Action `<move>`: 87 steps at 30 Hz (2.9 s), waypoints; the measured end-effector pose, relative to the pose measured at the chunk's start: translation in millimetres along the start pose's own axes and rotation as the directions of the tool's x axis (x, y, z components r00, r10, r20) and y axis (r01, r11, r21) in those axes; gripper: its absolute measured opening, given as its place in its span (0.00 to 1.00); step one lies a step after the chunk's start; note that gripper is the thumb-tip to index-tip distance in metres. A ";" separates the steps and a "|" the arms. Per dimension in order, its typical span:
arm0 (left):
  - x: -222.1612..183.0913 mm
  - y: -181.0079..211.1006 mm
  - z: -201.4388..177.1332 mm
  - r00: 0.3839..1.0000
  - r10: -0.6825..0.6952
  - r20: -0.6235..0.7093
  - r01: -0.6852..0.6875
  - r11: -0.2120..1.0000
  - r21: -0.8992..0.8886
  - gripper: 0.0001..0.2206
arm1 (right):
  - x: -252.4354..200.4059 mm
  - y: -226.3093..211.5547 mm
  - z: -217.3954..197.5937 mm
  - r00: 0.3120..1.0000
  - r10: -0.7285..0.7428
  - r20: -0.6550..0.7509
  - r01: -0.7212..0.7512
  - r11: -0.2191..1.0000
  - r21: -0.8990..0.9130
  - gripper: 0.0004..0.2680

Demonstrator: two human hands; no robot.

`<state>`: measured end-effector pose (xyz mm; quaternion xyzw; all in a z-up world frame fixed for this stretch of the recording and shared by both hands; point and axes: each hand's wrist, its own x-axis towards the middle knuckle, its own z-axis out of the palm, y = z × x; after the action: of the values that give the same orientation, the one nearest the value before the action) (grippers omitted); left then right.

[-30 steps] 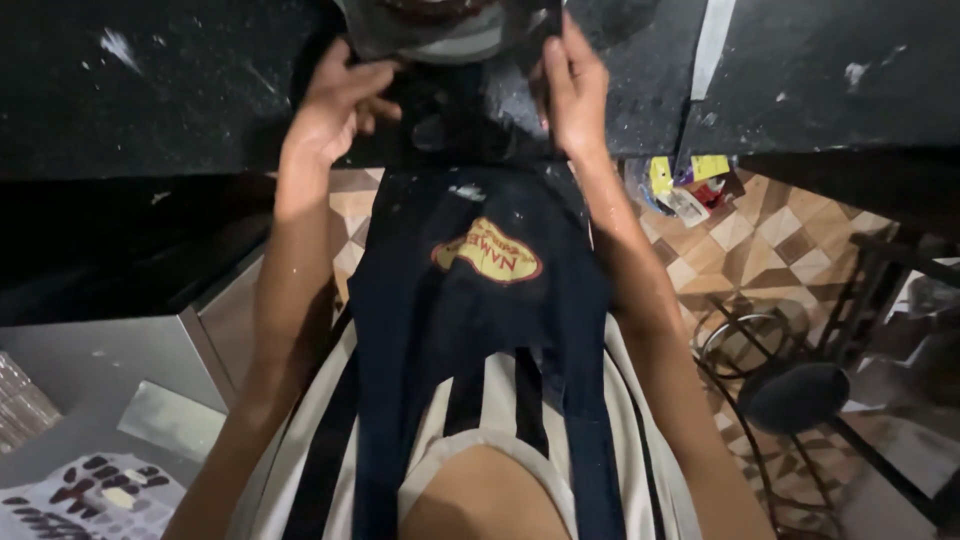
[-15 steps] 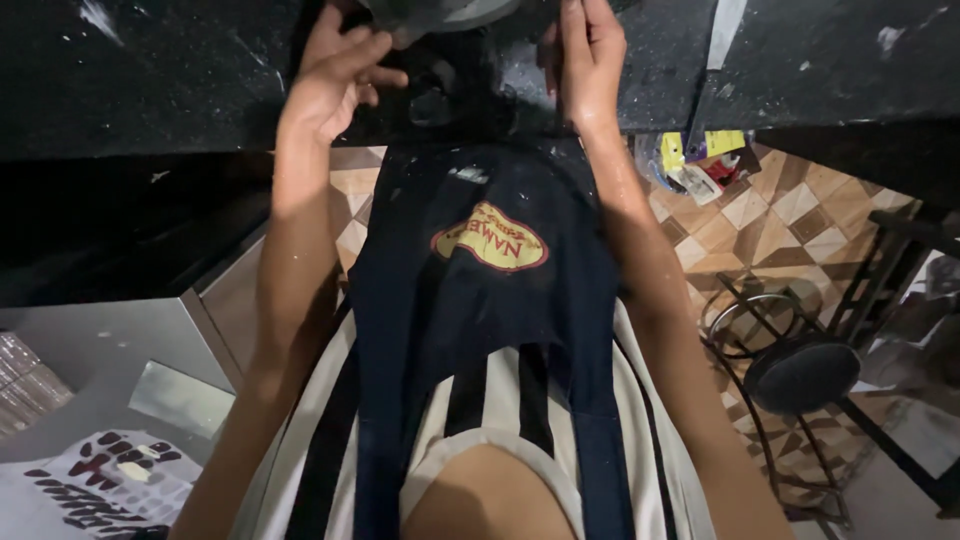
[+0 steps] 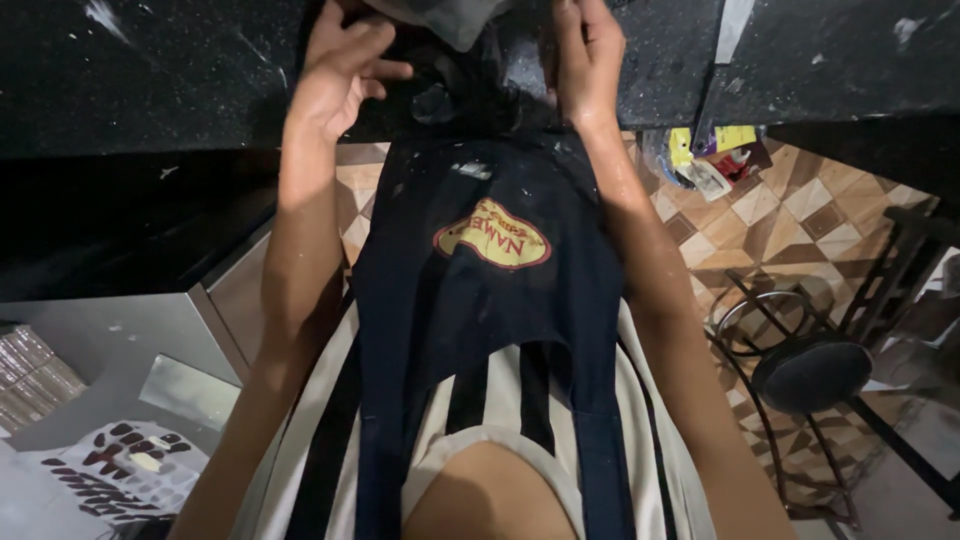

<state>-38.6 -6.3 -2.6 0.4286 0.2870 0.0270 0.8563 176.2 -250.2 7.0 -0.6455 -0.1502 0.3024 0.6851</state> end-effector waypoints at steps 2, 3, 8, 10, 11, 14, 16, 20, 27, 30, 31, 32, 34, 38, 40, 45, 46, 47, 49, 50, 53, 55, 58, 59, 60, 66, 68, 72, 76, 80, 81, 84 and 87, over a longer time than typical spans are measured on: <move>3.4 -1.3 0.2 1.000 -0.002 0.007 0.002 1.000 -0.020 0.34 | 1.3 2.5 -3.6 1.000 0.000 0.001 0.000 1.000 -0.031 0.10; 2.5 -1.2 -0.3 1.000 -0.012 0.013 0.012 1.000 0.002 0.34 | 1.0 2.0 -2.2 1.000 -0.003 0.001 0.003 1.000 0.025 0.11; 1.1 -1.4 -1.3 1.000 0.003 0.013 -0.004 1.000 0.013 0.33 | 0.3 -11.9 -0.8 0.997 -0.071 -0.007 0.070 0.989 -0.127 0.11; -0.2 -0.5 0.0 1.000 -0.013 -0.022 0.012 1.000 -0.017 0.33 | -0.9 -10.4 -0.9 1.000 -0.014 -0.011 0.013 0.999 -0.035 0.11; -1.2 2.1 1.4 1.000 -0.010 -0.020 0.010 1.000 -0.017 0.33 | -0.8 -9.5 -1.3 1.000 -0.017 -0.011 0.016 0.999 -0.035 0.11; 0.6 7.5 4.4 1.000 -0.014 -0.010 0.014 1.000 0.000 0.34 | 1.6 -10.6 -3.3 0.999 -0.050 0.010 0.050 0.999 -0.012 0.11; -1.7 3.9 1.2 0.999 -0.010 -0.046 0.009 1.000 -0.004 0.33 | -3.7 -13.0 -1.6 1.000 0.012 0.021 -0.012 1.000 -0.021 0.11; 3.7 5.5 4.8 0.999 0.001 -0.047 0.002 0.999 0.050 0.32 | 3.2 -3.6 -7.4 0.997 -0.075 0.002 0.075 0.996 -0.055 0.10; -0.2 5.5 8.5 0.998 -0.052 -0.042 0.056 0.994 0.092 0.27 | -0.3 4.6 -18.7 0.999 0.050 0.000 -0.050 0.999 0.008 0.16; 2.4 8.2 14.8 0.999 -0.040 -0.035 0.043 0.993 0.105 0.27 | 0.8 6.1 -19.4 0.998 0.059 0.008 -0.059 0.997 0.045 0.16; 1.7 8.3 15.4 0.999 -0.032 -0.024 0.035 0.993 0.112 0.27 | -0.3 9.0 -18.1 0.997 0.081 -0.017 -0.079 0.993 0.092 0.16; 0.1 7.8 14.4 0.999 -0.036 -0.025 0.038 0.993 0.113 0.27 | -1.5 10.0 -17.5 0.996 0.084 -0.018 -0.082 0.992 0.094 0.16; 2.9 7.5 14.2 1.000 -0.015 -0.017 0.018 0.991 0.134 0.27 | -0.9 10.1 -19.3 0.999 0.051 0.003 -0.051 0.995 0.087 0.15; 1.4 -1.0 5.4 1.000 0.009 -0.027 -0.005 0.989 0.151 0.27 | -4.8 2.1 -14.0 0.997 0.079 -0.026 -0.076 0.994 0.079 0.13; 4.2 4.6 10.0 1.000 -0.003 -0.014 0.004 0.993 0.116 0.29 | -0.3 3.4 -17.5 0.999 -0.012 0.047 0.010 0.999 0.046 0.07; 2.6 3.5 6.0 0.999 -0.013 -0.042 0.015 0.999 0.045 0.29 | -3.0 -11.0 -5.6 1.000 0.017 -0.017 -0.016 0.999 0.036 0.08; 4.1 4.4 4.4 0.999 -0.016 -0.030 0.018 0.999 0.045 0.29 | 0.6 -13.0 -5.1 0.999 0.016 -0.039 -0.014 0.999 0.049 0.08; 2.3 5.8 4.8 0.999 -0.019 -0.034 0.021 0.999 0.045 0.29 | -0.5 -10.2 -4.3 0.999 0.020 -0.038 -0.018 0.998 0.052 0.08; 0.2 8.0 6.4 1.000 -0.023 -0.006 0.024 0.999 0.023 0.28 | -2.8 -5.0 -4.1 0.998 0.048 -0.045 -0.046 0.998 0.045 0.08; 0.4 6.5 6.1 1.000 -0.026 -0.006 0.026 0.999 0.023 0.28 | -3.4 -3.9 -4.4 0.998 0.050 -0.047 -0.048 0.998 0.045 0.08; 3.8 8.2 9.9 1.000 -0.031 0.004 0.030 0.999 0.025 0.27 | 1.0 -2.7 -6.3 0.999 -0.011 -0.036 0.013 0.998 0.066 0.08; -0.1 14.3 16.5 0.999 -0.040 -0.008 0.040 0.998 0.057 0.27 | 0.9 -0.4 -6.1 1.000 -0.003 -0.004 0.003 1.000 0.002 0.08; 5.0 13.4 17.5 0.999 -0.042 -0.028 0.043 0.998 0.038 0.27 | 5.2 1.4 -6.8 0.997 0.006 -0.078 -0.003 0.999 0.038 0.08; 1.6 13.7 17.3 0.998 -0.045 -0.032 0.046 0.998 0.037 0.27 | 3.5 1.8 -6.1 0.997 0.010 -0.076 -0.007 0.999 0.039 0.08; -1.8 14.0 17.1 0.998 -0.056 -0.029 0.058 0.997 0.054 0.27 | 1.8 2.1 -5.4 1.000 -0.024 -0.020 0.025 0.999 0.026 0.09; 0.4 9.2 12.7 0.999 -0.034 -0.022 0.036 0.994 0.100 0.28 | 2.4 -8.2 -1.5 1.000 -0.014 -0.006 0.014 0.999 0.048 0.09; 3.6 11.6 13.8 0.999 -0.032 -0.023 0.035 0.994 0.107 0.28 | 6.5 -8.9 -2.6 1.000 0.000 0.002 0.000 1.000 0.015 0.09; 4.1 8.0 10.1 1.000 -0.018 -0.001 0.018 0.996 0.088 0.29 | 5.4 -5.9 -4.6 1.000 0.013 -0.019 -0.013 1.000 -0.005 0.09; 5.1 9.3 11.2 0.999 -0.025 -0.045 0.030 0.993 0.110 0.29 | 6.7 -14.0 1.5 1.000 -0.013 -0.020 0.012 0.999 -0.042 0.11; 4.6 14.1 14.9 0.999 -0.029 -0.044 0.032 0.997 0.076 0.30 | 11.1 -0.2 -5.5 0.999 -0.035 -0.040 0.034 0.999 -0.025 0.11; 2.8 13.4 13.3 0.998 -0.039 -0.043 0.042 0.996 0.081 0.29 | 11.7 5.4 -6.1 0.999 -0.024 -0.028 0.024 1.000 -0.005 0.11; 5.6 11.9 9.9 0.999 -0.041 -0.027 0.043 0.995 0.087 0.28 | 15.3 8.2 -6.1 0.998 -0.049 -0.043 0.049 0.999 -0.004 0.11; 1.8 13.8 10.7 0.999 -0.047 -0.009 0.047 0.996 0.082 0.27 | 15.4 9.6 -1.6 0.995 -0.076 -0.062 0.072 0.995 -0.068 0.11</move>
<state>-28.8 -4.7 11.9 0.4564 0.3009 -0.0034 0.8373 186.9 -242.3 -5.4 -0.6711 -0.1616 0.2509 0.6786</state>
